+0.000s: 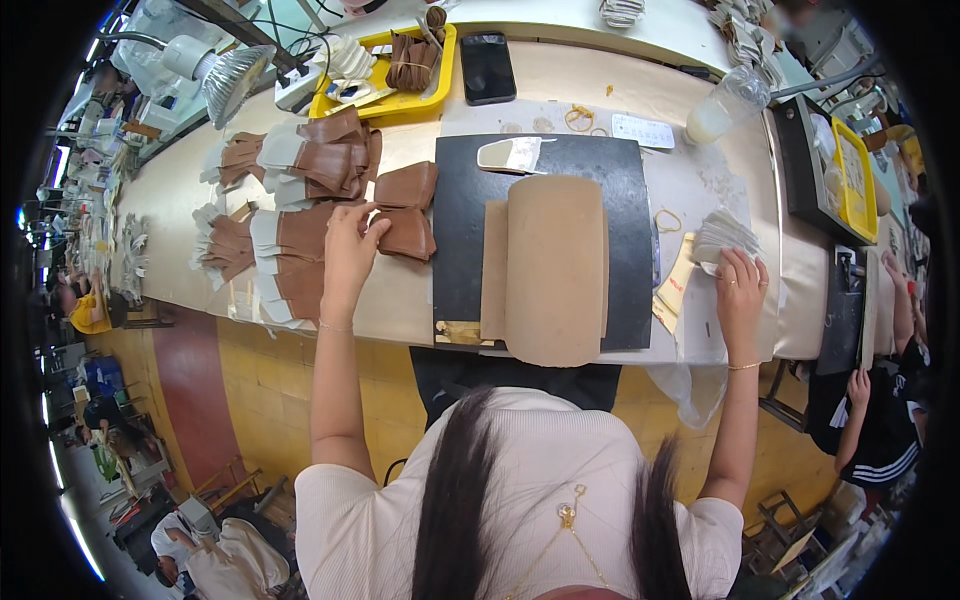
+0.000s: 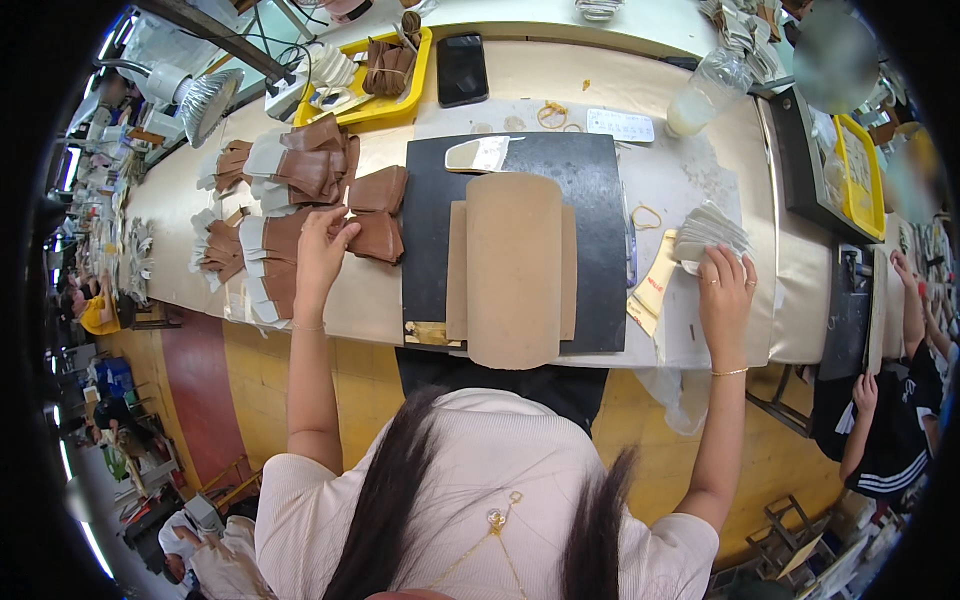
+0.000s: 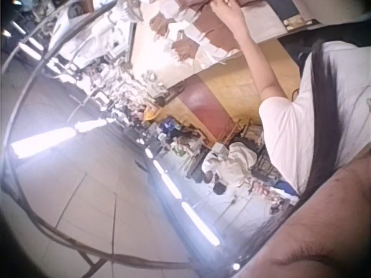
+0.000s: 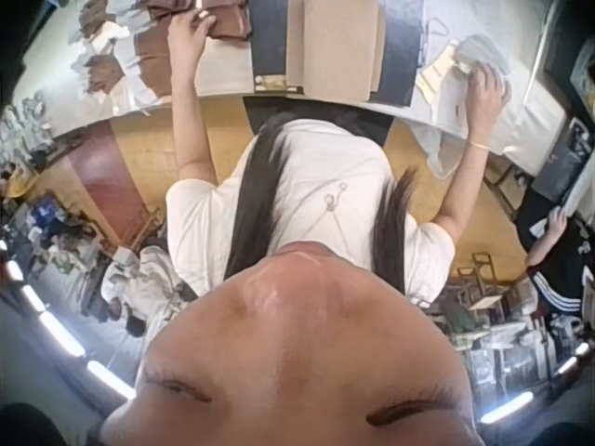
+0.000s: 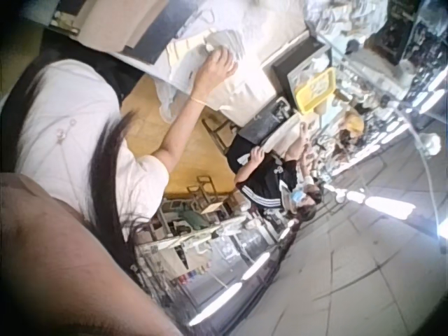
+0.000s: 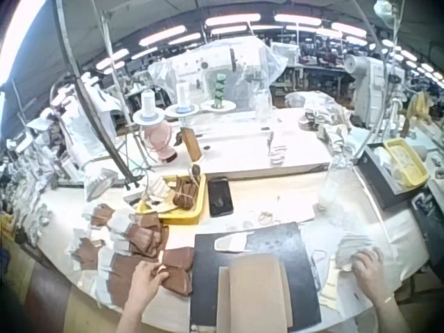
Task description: The person repeatedly picks up brown leather pieces and white backing pieces, aligns them, and places them on a work surface. The person also gathers and stacks finished units, then moves them to a nearby tray. The task continues with repeated assembly of individual units.
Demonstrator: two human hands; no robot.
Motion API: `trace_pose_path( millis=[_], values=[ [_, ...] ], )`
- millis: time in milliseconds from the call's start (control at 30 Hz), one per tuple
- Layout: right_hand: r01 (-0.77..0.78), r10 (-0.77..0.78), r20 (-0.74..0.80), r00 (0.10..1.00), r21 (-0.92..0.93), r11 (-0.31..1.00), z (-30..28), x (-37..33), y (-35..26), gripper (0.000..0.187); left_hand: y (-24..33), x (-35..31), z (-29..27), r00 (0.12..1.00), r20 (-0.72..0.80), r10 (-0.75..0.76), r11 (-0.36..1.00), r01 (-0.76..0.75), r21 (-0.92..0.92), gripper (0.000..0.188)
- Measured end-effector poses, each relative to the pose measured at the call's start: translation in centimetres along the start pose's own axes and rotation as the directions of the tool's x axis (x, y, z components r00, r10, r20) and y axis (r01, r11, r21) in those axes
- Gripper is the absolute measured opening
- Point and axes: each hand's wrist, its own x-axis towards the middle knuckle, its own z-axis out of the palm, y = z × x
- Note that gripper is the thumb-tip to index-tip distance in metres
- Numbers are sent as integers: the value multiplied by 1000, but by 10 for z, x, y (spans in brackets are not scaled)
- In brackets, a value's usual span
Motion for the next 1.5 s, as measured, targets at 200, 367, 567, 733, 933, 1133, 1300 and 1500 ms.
trace_pose_path(
  millis=[200, 367, 567, 733, 933, 1133, 1300, 1500],
  values=[
    [-4, 3, 234, 972, 3, 1000, -21, 0, -5, 47, -8, -17, 8, 987, -67, 149, 981, -139, 136, 28],
    [-183, 140, 337, 931, 99, 978, -21, 3, -2, 37, -3, -18, 13, 966, -145, 213, 974, -197, 115, 19],
    [-196, 146, 312, 939, 133, 972, -37, 9, -11, 14, -16, 0, 5, 994, 57, -90, 993, 94, -71, 15],
    [-283, 154, 585, 796, 135, 950, -49, 24, -10, 13, -17, 1, 9, 970, 6, 242, 970, -242, 31, 17],
    [-355, -30, 595, 803, 517, 779, -45, 22, 10, 13, -6, 3, -5, 936, 306, -176, 933, 257, -250, 11],
    [-354, -150, 623, 767, 607, 712, -37, 21, 21, 21, 12, 1, -37, 813, 582, -17, 756, 392, -524, 11],
    [-478, -30, 585, 811, 691, 543, -50, 25, 30, 22, 54, -1, -63, 838, 528, 138, 609, 348, -712, 17],
    [-627, 271, 569, 776, 743, 234, -59, 35, 17, 25, 117, -30, -49, 907, 319, 276, 297, 235, -925, 23]
  ],
)
